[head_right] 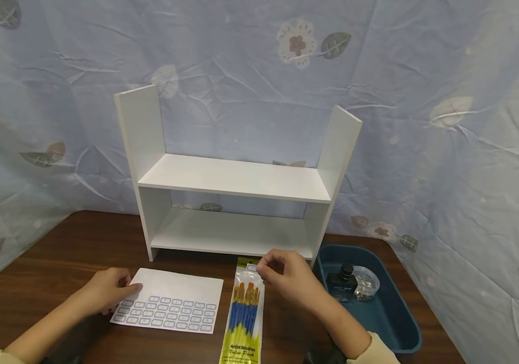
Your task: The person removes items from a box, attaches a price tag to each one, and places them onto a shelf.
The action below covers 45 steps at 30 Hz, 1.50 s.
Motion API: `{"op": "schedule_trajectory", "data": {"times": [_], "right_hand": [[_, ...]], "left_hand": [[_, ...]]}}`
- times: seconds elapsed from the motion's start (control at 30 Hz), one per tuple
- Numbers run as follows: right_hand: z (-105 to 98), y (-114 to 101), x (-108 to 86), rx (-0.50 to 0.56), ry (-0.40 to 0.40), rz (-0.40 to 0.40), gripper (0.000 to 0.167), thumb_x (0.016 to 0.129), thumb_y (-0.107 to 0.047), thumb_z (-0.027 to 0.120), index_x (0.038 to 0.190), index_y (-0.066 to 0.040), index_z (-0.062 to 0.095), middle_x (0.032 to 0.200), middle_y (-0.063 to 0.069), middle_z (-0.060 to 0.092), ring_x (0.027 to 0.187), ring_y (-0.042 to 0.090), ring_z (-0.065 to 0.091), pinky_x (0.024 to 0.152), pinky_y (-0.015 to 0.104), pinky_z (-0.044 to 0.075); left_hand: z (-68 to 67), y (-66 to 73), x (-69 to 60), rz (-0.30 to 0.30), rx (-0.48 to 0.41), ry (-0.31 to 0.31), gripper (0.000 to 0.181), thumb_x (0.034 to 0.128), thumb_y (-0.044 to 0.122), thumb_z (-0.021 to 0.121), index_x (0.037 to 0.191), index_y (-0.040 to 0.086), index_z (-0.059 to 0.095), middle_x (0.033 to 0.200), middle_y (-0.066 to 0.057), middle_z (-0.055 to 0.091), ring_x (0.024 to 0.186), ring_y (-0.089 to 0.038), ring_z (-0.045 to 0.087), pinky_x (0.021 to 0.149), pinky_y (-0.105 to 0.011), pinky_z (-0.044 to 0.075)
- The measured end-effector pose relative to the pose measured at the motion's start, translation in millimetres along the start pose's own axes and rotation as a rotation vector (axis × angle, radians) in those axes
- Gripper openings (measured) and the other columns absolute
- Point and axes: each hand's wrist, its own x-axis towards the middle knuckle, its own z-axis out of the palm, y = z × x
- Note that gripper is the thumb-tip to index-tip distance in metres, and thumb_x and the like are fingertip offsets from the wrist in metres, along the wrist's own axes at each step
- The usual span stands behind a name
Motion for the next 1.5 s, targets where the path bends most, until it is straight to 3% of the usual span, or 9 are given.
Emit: {"op": "schedule_trajectory", "data": {"times": [0.23, 0.4, 0.53, 0.7, 0.93, 1.1, 1.27, 1.5], "right_hand": [[-1.3, 0.9, -0.3, 0.005, 0.011, -0.025, 0.016, 0.103, -0.021, 0.067, 0.102, -0.006, 0.072, 0.097, 0.015, 0.073, 0.078, 0.009, 0.063, 0.072, 0.024, 0.056], [-2.1, 2.2, -1.0, 0.011, 0.008, -0.04, 0.018, 0.104, -0.022, 0.067, 0.102, -0.005, 0.072, 0.097, 0.016, 0.073, 0.078, 0.007, 0.063, 0.072, 0.024, 0.056], [-2.0, 1.8, -1.7, 0.016, 0.008, -0.033, 0.02, 0.103, -0.022, 0.067, 0.102, -0.002, 0.072, 0.097, 0.017, 0.073, 0.077, 0.007, 0.062, 0.072, 0.024, 0.056], [-1.2, 2.0, -1.5, 0.033, 0.005, -0.041, 0.021, 0.103, -0.021, 0.067, 0.102, -0.001, 0.072, 0.097, 0.02, 0.073, 0.078, 0.008, 0.063, 0.073, 0.024, 0.056], [0.4, 4.1, -0.9, 0.021, 0.0, -0.025, 0.02, 0.103, -0.024, 0.067, 0.101, -0.005, 0.072, 0.092, 0.011, 0.072, 0.076, 0.011, 0.062, 0.071, 0.024, 0.054], [0.8, 4.4, 0.3, 0.039, -0.005, 0.017, 0.02, 0.104, -0.024, 0.067, 0.104, -0.005, 0.072, 0.097, 0.011, 0.074, 0.083, 0.023, 0.069, 0.077, 0.032, 0.062], [0.8, 2.4, 1.0, 0.079, -0.007, 0.012, 0.023, 0.103, -0.021, 0.067, 0.106, 0.001, 0.071, 0.098, 0.016, 0.074, 0.084, 0.024, 0.07, 0.077, 0.033, 0.063], [2.8, 0.2, 1.5, 0.074, -0.02, 0.009, 0.023, 0.103, -0.022, 0.067, 0.105, 0.0, 0.071, 0.096, 0.019, 0.072, 0.079, 0.015, 0.066, 0.073, 0.025, 0.058]], "left_hand": [[-2.3, 3.6, 2.4, 0.047, 0.106, 0.031, 0.03, 0.0931, 0.026, 0.073, 0.077, 0.007, 0.057, 0.068, -0.003, 0.054, 0.063, -0.018, 0.051, 0.055, -0.029, 0.039], [-4.3, 8.2, 2.1, 0.057, 0.145, 0.078, 0.027, 0.094, 0.026, 0.07, 0.08, 0.007, 0.058, 0.07, -0.003, 0.056, 0.063, -0.019, 0.05, 0.054, -0.03, 0.037], [-2.2, 18.5, 0.9, 0.086, 0.1, 0.125, 0.021, 0.0945, 0.022, 0.069, 0.082, 0.008, 0.06, 0.068, -0.001, 0.055, 0.061, -0.017, 0.049, 0.052, -0.029, 0.036], [4.0, 36.4, -0.2, 0.179, -0.02, 0.149, 0.017, 0.0949, 0.018, 0.071, 0.084, 0.008, 0.064, 0.063, 0.002, 0.053, 0.058, -0.013, 0.048, 0.049, -0.024, 0.036], [11.9, 68.2, -1.2, 0.198, -0.271, 0.034, 0.016, 0.0987, 0.018, 0.071, 0.092, 0.003, 0.067, 0.072, -0.004, 0.064, 0.061, -0.012, 0.062, 0.053, -0.023, 0.053], [22.7, 95.2, 5.0, 0.21, -0.439, -0.036, 0.018, 0.0997, 0.013, 0.068, 0.1, -0.005, 0.068, 0.078, -0.014, 0.071, 0.064, -0.016, 0.069, 0.059, -0.03, 0.062], [35.8, 116.4, 10.2, 0.198, -0.539, -0.111, 0.021, 0.1009, 0.011, 0.065, 0.104, -0.009, 0.067, 0.082, -0.021, 0.073, 0.064, -0.018, 0.071, 0.062, -0.034, 0.065], [58.3, 128.6, 13.2, 0.156, -0.589, -0.197, 0.02, 0.1, 0.009, 0.066, 0.102, -0.011, 0.067, 0.082, -0.023, 0.073, 0.061, -0.016, 0.071, 0.062, -0.035, 0.065]]}}
